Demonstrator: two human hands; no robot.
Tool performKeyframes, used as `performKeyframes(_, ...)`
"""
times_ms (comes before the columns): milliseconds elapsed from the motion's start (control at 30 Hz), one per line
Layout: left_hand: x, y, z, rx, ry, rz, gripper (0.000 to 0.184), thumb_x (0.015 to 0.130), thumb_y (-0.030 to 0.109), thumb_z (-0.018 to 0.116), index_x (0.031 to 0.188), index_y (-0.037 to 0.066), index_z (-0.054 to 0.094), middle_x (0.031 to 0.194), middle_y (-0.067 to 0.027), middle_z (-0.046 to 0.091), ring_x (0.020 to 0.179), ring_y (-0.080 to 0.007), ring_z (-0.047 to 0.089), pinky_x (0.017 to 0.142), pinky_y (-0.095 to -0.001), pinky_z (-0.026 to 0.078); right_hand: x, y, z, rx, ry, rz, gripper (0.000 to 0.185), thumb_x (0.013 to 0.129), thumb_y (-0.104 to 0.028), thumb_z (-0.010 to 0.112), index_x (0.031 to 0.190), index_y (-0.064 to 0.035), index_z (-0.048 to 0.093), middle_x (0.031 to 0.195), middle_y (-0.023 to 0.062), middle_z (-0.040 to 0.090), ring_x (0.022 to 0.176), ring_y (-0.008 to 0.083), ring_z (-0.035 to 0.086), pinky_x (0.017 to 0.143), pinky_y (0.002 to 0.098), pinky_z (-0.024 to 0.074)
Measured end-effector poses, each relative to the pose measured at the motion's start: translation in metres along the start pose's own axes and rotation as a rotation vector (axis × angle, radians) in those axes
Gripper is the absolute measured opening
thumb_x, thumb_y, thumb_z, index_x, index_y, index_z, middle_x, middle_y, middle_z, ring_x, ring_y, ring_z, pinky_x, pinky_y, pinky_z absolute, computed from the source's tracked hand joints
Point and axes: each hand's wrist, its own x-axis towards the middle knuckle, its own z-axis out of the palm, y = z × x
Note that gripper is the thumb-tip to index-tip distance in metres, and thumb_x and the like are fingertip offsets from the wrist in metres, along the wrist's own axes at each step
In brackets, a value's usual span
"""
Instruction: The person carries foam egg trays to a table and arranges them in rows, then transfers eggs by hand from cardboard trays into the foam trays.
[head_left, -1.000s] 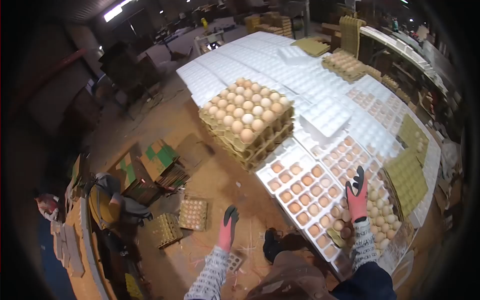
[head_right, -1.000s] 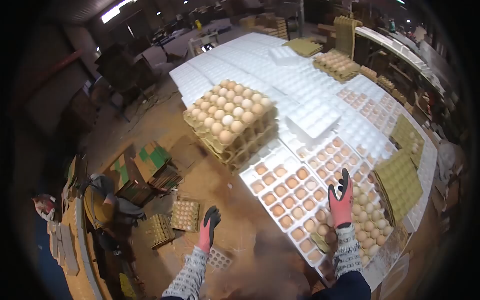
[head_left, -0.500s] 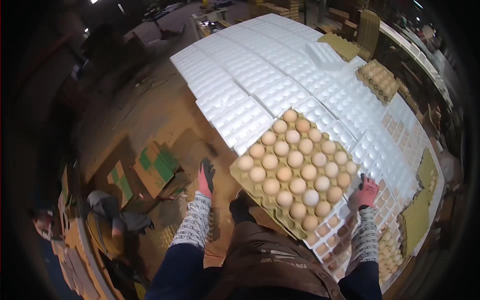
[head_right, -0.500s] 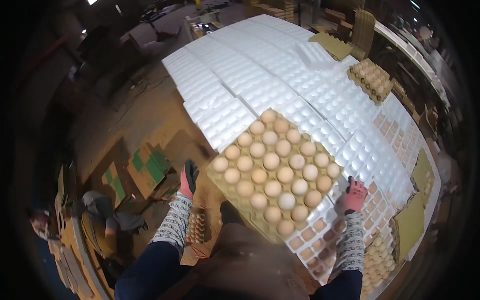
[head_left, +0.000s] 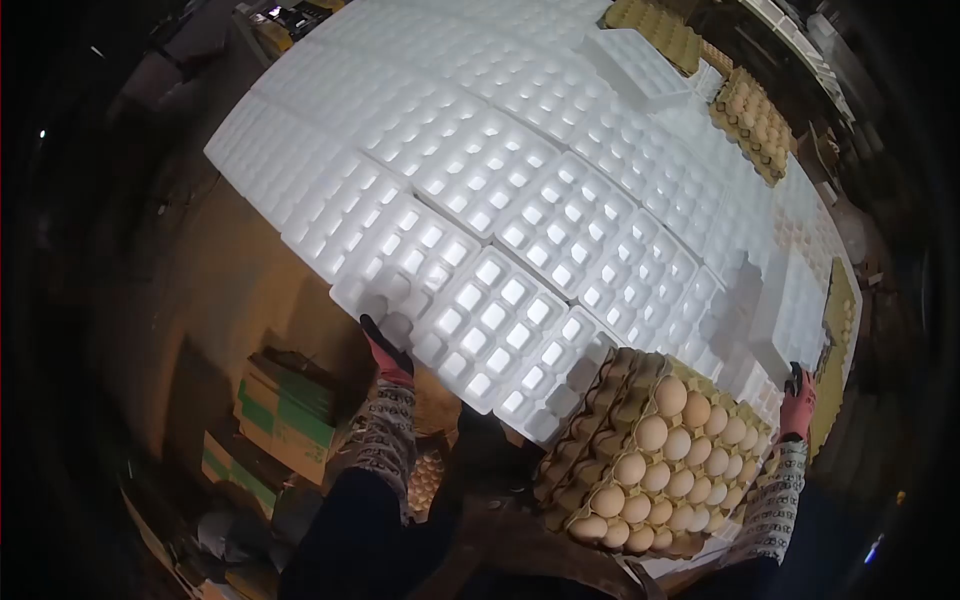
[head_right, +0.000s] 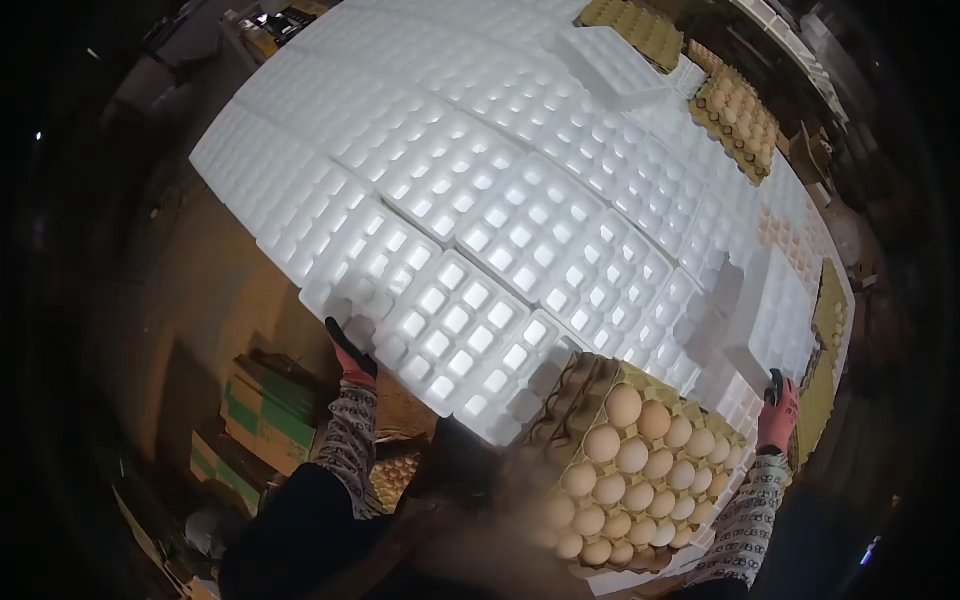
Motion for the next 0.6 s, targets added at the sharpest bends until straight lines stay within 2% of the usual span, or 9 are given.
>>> performKeyframes(67,-0.006,0.008,0.003,0.003,-0.016,-0.117,0.061,0.093,0.056,0.047,0.137,0.013,0.044,0.114,-0.0039,0.056,0.101,-0.0222,0.054,0.084,-0.0411,0.049,0.027,-0.040,0.010,-0.037,0.030,-0.116,0.039,0.082,-0.001,0.060,0.120,-0.0101,0.058,0.117,0.0141,0.059,0.111,0.0343,0.053,0.097,0.0419,0.0409)
performKeyframes(133,-0.005,0.006,0.006,-0.048,-0.050,-0.052,0.061,0.093,0.054,0.047,0.137,0.012,0.044,0.117,-0.0056,0.055,0.105,-0.0236,0.054,0.087,-0.0416,0.049,0.059,-0.095,0.023,-0.004,0.009,-0.202,0.038,0.082,-0.001,0.060,0.118,-0.0099,0.058,0.119,0.0136,0.058,0.111,0.0341,0.052,0.097,0.0422,0.0407)
performKeyframes(233,-0.026,0.014,0.041,-0.263,-0.078,-0.096,0.060,0.095,0.051,0.047,0.138,0.010,0.042,0.125,-0.0080,0.051,0.113,-0.0257,0.052,0.093,-0.0419,0.047,0.099,-0.175,0.022,-0.011,-0.215,-0.205,0.040,0.080,-0.006,0.062,0.120,-0.0118,0.058,0.126,0.0134,0.055,0.115,0.0339,0.050,0.099,0.0441,0.0392)
performKeyframes(333,-0.013,-0.001,0.008,-0.066,-0.098,0.036,0.060,0.096,0.047,0.047,0.141,0.009,0.037,0.135,-0.0108,0.046,0.123,-0.0275,0.047,0.100,-0.0414,0.043,0.110,-0.214,0.039,0.031,-0.260,-0.284,0.046,0.078,-0.012,0.066,0.123,-0.0153,0.057,0.131,0.0136,0.053,0.120,0.0338,0.048,0.101,0.0450,0.0377)
performKeyframes(367,-0.001,-0.010,-0.006,0.082,-0.117,0.122,0.061,0.097,0.046,0.047,0.143,0.008,0.036,0.139,-0.0117,0.043,0.126,-0.0280,0.045,0.102,-0.0411,0.041,0.114,-0.222,0.046,0.026,-0.300,-0.254,0.048,0.078,-0.013,0.067,0.124,-0.0164,0.057,0.133,0.0134,0.052,0.122,0.0335,0.048,0.102,0.0448,0.0372)
performKeyframes(433,-0.003,-0.008,-0.038,0.079,-0.130,0.152,0.059,0.099,0.041,0.045,0.142,0.003,0.034,0.142,-0.0126,0.039,0.129,-0.0279,0.041,0.106,-0.0434,0.036,0.114,-0.224,0.056,0.010,-0.384,-0.189,0.052,0.076,-0.016,0.069,0.126,-0.0188,0.057,0.136,0.0131,0.050,0.125,0.0330,0.046,0.104,0.0446,0.0361)
performKeyframes(500,-0.005,0.001,-0.069,0.058,-0.145,0.192,0.057,0.101,0.037,0.042,0.142,-0.002,0.032,0.146,-0.0135,0.035,0.132,-0.0277,0.038,0.110,-0.0458,0.031,0.115,-0.224,0.061,-0.072,-0.420,-0.178,0.053,0.075,-0.010,0.065,0.127,-0.0201,0.057,0.142,0.0126,0.045,0.129,0.0321,0.043,0.106,0.0450,0.0352)
performKeyframes(533,-0.001,0.022,-0.080,-0.016,-0.044,0.104,0.058,0.100,0.040,0.040,0.143,0.002,0.032,0.145,-0.0129,0.038,0.133,-0.0285,0.037,0.110,-0.0448,0.033,0.117,-0.223,0.061,-0.100,-0.437,-0.159,0.052,0.075,-0.007,0.063,0.125,-0.0200,0.058,0.142,0.0123,0.045,0.128,0.0322,0.043,0.106,0.0453,0.0354)
performKeyframes(600,0.023,0.046,-0.092,-0.115,-0.030,-0.010,0.059,0.099,0.045,0.038,0.144,0.006,0.034,0.142,-0.0117,0.041,0.133,-0.0295,0.037,0.109,-0.0443,0.035,0.122,-0.219,0.060,-0.117,-0.423,-0.181,0.051,0.075,0.003,0.055,0.121,-0.0182,0.061,0.139,0.0111,0.047,0.128,0.0315,0.044,0.105,0.0441,0.0364)
